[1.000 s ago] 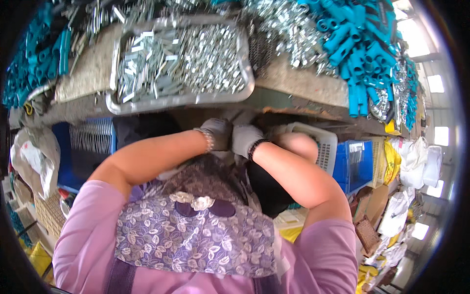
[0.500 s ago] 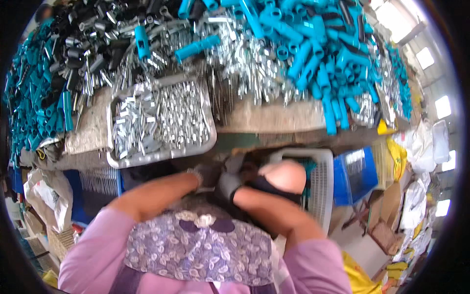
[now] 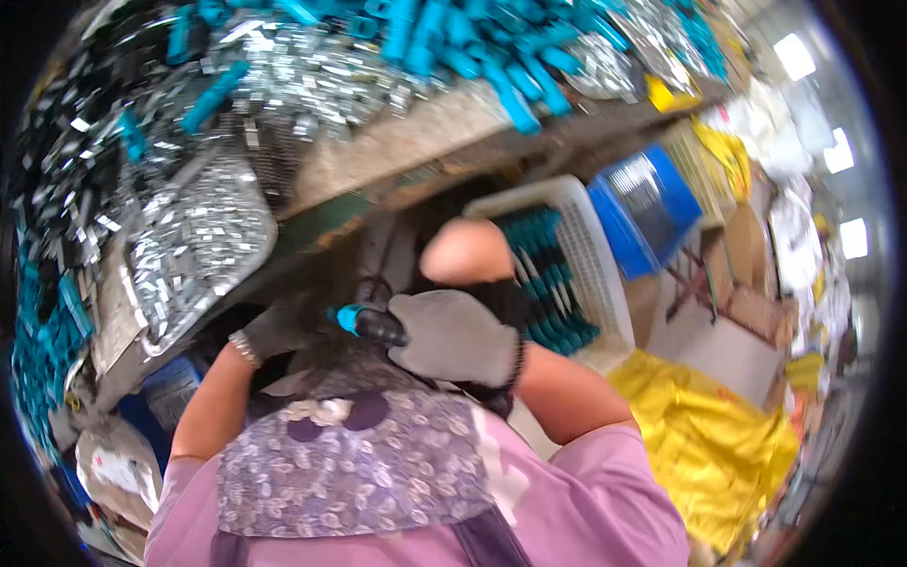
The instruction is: Assembling various metal and plastic mechanical components, including screws and housing pieces, at a factory workbench.
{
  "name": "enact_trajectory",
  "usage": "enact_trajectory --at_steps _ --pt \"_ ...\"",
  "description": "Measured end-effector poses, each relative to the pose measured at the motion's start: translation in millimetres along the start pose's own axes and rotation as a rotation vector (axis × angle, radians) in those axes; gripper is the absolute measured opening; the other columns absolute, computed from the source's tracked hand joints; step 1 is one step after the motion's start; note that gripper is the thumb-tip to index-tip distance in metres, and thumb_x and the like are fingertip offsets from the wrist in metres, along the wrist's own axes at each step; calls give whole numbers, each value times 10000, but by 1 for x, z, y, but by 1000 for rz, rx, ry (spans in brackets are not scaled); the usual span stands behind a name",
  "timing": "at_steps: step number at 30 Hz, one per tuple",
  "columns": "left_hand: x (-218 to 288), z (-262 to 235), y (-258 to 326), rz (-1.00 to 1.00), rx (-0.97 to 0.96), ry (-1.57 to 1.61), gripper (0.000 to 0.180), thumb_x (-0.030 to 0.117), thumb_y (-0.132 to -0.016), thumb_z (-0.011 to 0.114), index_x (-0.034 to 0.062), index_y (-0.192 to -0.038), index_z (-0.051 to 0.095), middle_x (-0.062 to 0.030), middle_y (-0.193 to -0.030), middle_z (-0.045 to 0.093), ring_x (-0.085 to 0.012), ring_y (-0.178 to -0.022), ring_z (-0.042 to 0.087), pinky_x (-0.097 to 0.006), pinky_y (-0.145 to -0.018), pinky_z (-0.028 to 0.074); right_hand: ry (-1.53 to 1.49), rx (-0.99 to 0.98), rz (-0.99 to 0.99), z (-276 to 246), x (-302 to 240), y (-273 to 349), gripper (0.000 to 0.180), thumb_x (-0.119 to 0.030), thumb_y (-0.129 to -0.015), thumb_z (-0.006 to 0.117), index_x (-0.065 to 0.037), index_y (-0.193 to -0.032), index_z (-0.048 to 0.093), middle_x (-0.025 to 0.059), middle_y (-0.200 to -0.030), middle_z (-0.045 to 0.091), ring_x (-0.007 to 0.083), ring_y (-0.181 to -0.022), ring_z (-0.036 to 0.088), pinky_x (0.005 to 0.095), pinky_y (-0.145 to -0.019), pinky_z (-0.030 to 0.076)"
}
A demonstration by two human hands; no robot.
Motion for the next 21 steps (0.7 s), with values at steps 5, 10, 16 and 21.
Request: enact_trajectory --at_steps 5,10,16,21 --pt "32 11 21 -10 317 -190 344 93 -668 823 40 -981 693 -144 -897 707 -275 -845 709 -367 -767 550 -459 92 172 0 37 97 328 -245 -740 751 -26 -962 647 171 -805 664 350 -777 667 405 -711 507" --pt "145 -13 -10 82 248 19 585 -25 -744 761 20 -1294 567 -59 -1007 645 -144 -890 615 -295 -811 507 -399 991 378 -10 159 197 361 -160 -769 817 -20 -1051 640 139 -963 667 236 -885 663 347 -783 526" --pt "163 -19 -9 151 408 148 697 96 -858 737 17 -1467 407 -71 -1155 577 -149 -1037 559 -291 -954 458 -670 743 1023 87 394 284 530 -248 -813 771 -28 -1274 626 158 -1116 694 233 -1012 665 350 -781 555" --pt "85 -13 38 -165 508 163 590 146 -906 680 -5 -1430 454 -113 -1222 580 -196 -1123 553 -308 -996 437 -547 299 1331 122 497 267 561 -294 -807 748 -83 -1314 631 120 -1249 660 262 -1081 652 350 -774 574"
Point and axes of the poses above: each hand's wrist, its own y-axis away from the middle knuckle, its own z-axis out of the palm, x = y × z, the point moved 10 cm from there along -y, towards the middle knuckle
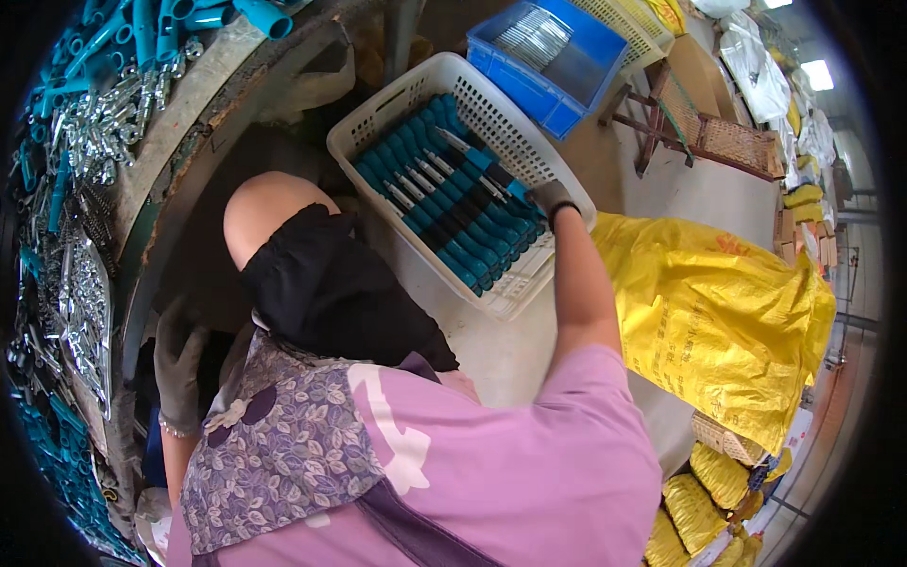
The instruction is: Assembling various metal and plastic mechanical components, including screws and housing pieces, at a factory workbench.
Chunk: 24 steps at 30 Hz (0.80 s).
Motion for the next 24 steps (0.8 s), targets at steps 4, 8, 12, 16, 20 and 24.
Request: enact_trajectory --at_steps 4,8,12,16,20,24 --pt "-34 -30 21 -114 35 52 560 202 -925 667 -1 -1412 477 -126 -1231 590 -205 -1112 563 -311 -973 450 244 55 73 30 42 -105 534 -265 -852 677 -108 -1357 603 153 -1421 559 335 -1258 570 433 -1019 493" --pt "-58 -81 84 -267 238 -52 530 200 -934 652 7 -1400 489 -114 -1195 606 -179 -1056 575 -298 -906 466 412 196 -64 78 -11 -107 480 -231 -918 548 -111 -1382 578 169 -1482 493 362 -1368 471 492 -1125 380" --pt "-71 -98 106 -289 360 24 436 110 -923 654 9 -1332 541 -70 -1120 631 -138 -978 590 -271 -846 480 404 199 -116 105 9 -122 612 -537 -959 472 -113 -1391 562 213 -1435 525 377 -1328 515 504 -1074 429" --pt "-62 -95 104 -243 253 139 370 49 -895 668 26 -1257 596 -76 -1084 661 -145 -967 633 -279 -840 521 779 668 -675 88 -66 -49 489 -405 -954 578 -38 -1275 616 218 -1245 640 399 -1155 607 470 -984 492" --pt "-30 -100 125 -107 269 38 321 73 -865 693 2 -1174 644 -128 -1043 658 -208 -932 654 -304 -802 519 -439 317 -1414 55 -326 314 284 -11 -873 653 10 -1156 644 171 -1092 672 327 -1017 641 377 -885 524" --pt "7 -105 108 181 229 -79 317 103 -863 700 30 -1168 655 -154 -1029 660 -291 -912 653 -343 -786 527 -152 285 -2142 80 -470 520 254 -12 -865 654 -41 -1117 672 149 -1027 692 352 -909 654 410 -834 517"
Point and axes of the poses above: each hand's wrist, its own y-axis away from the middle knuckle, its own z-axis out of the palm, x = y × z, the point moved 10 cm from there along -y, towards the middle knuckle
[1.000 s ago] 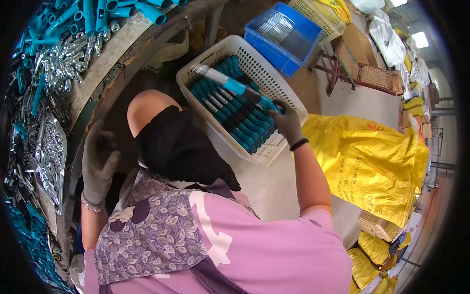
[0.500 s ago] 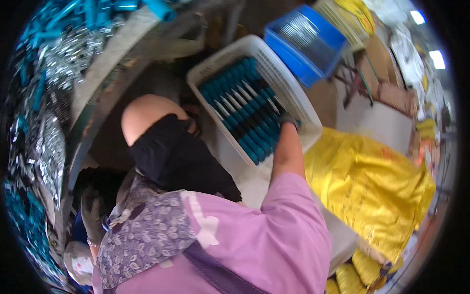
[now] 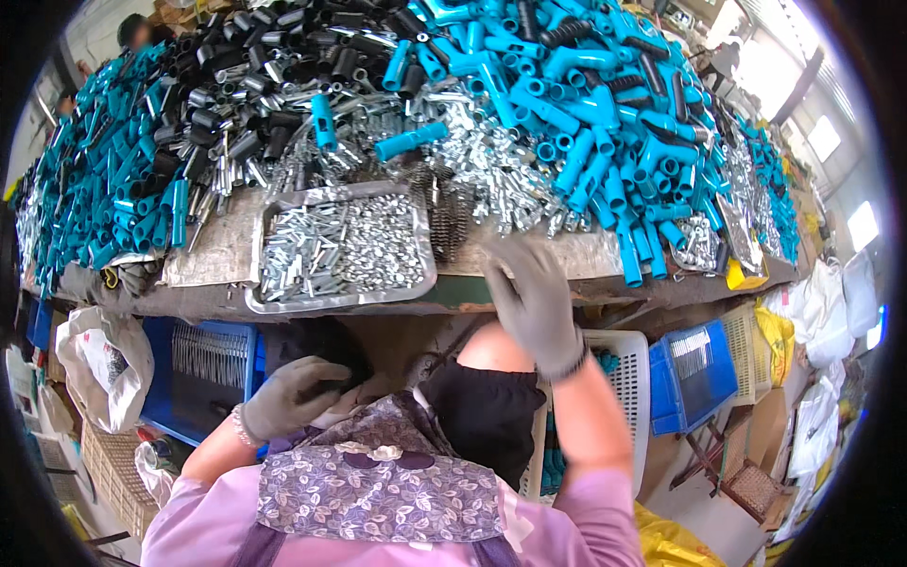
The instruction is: Assembling various metal and plastic mechanical components, including screws and housing pieces, at a factory workbench.
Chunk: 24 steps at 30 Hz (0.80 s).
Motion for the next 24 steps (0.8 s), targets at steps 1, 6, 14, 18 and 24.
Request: enact_trajectory --at_steps 1,6,14,18,24 --pt "15 2 -7 98 -46 -16 320 108 -862 701 33 -1169 654 -154 -1024 664 -309 -918 650 -361 -794 528 -68 -56 -32 24 -3 -43 220 -32 -873 651 -55 -1090 672 148 -1029 699 363 -925 652 431 -820 507" --pt "66 -9 -13 475 -125 -1 322 107 -858 704 13 -1161 651 -153 -1006 671 -328 -903 656 -404 -774 531 301 -279 117 144 107 -187 278 -173 -949 487 -64 -1127 670 205 -1093 691 377 -1053 648 470 -921 516" --pt "50 -78 -5 397 61 47 272 69 -854 704 21 -1117 661 -152 -947 667 -322 -868 661 -399 -759 527 448 -205 469 196 154 -223 465 -266 -887 608 -45 -1270 465 284 -1094 671 421 -1092 640 503 -922 514" --pt "14 -173 -23 125 547 -108 160 35 -861 705 25 -1021 715 -91 -863 695 -150 -748 656 -288 -682 524 313 -2 298 145 137 -214 278 -178 -899 567 -2 -1110 608 280 -1023 678 434 -955 663 491 -858 528" --pt "-95 -303 -85 -146 805 -723 247 182 -862 645 4 -1030 684 -198 -976 694 -372 -928 664 -421 -835 517 -558 147 443 52 53 -123 253 -85 -974 533 25 -1168 653 103 -992 677 164 -834 668 282 -709 550"
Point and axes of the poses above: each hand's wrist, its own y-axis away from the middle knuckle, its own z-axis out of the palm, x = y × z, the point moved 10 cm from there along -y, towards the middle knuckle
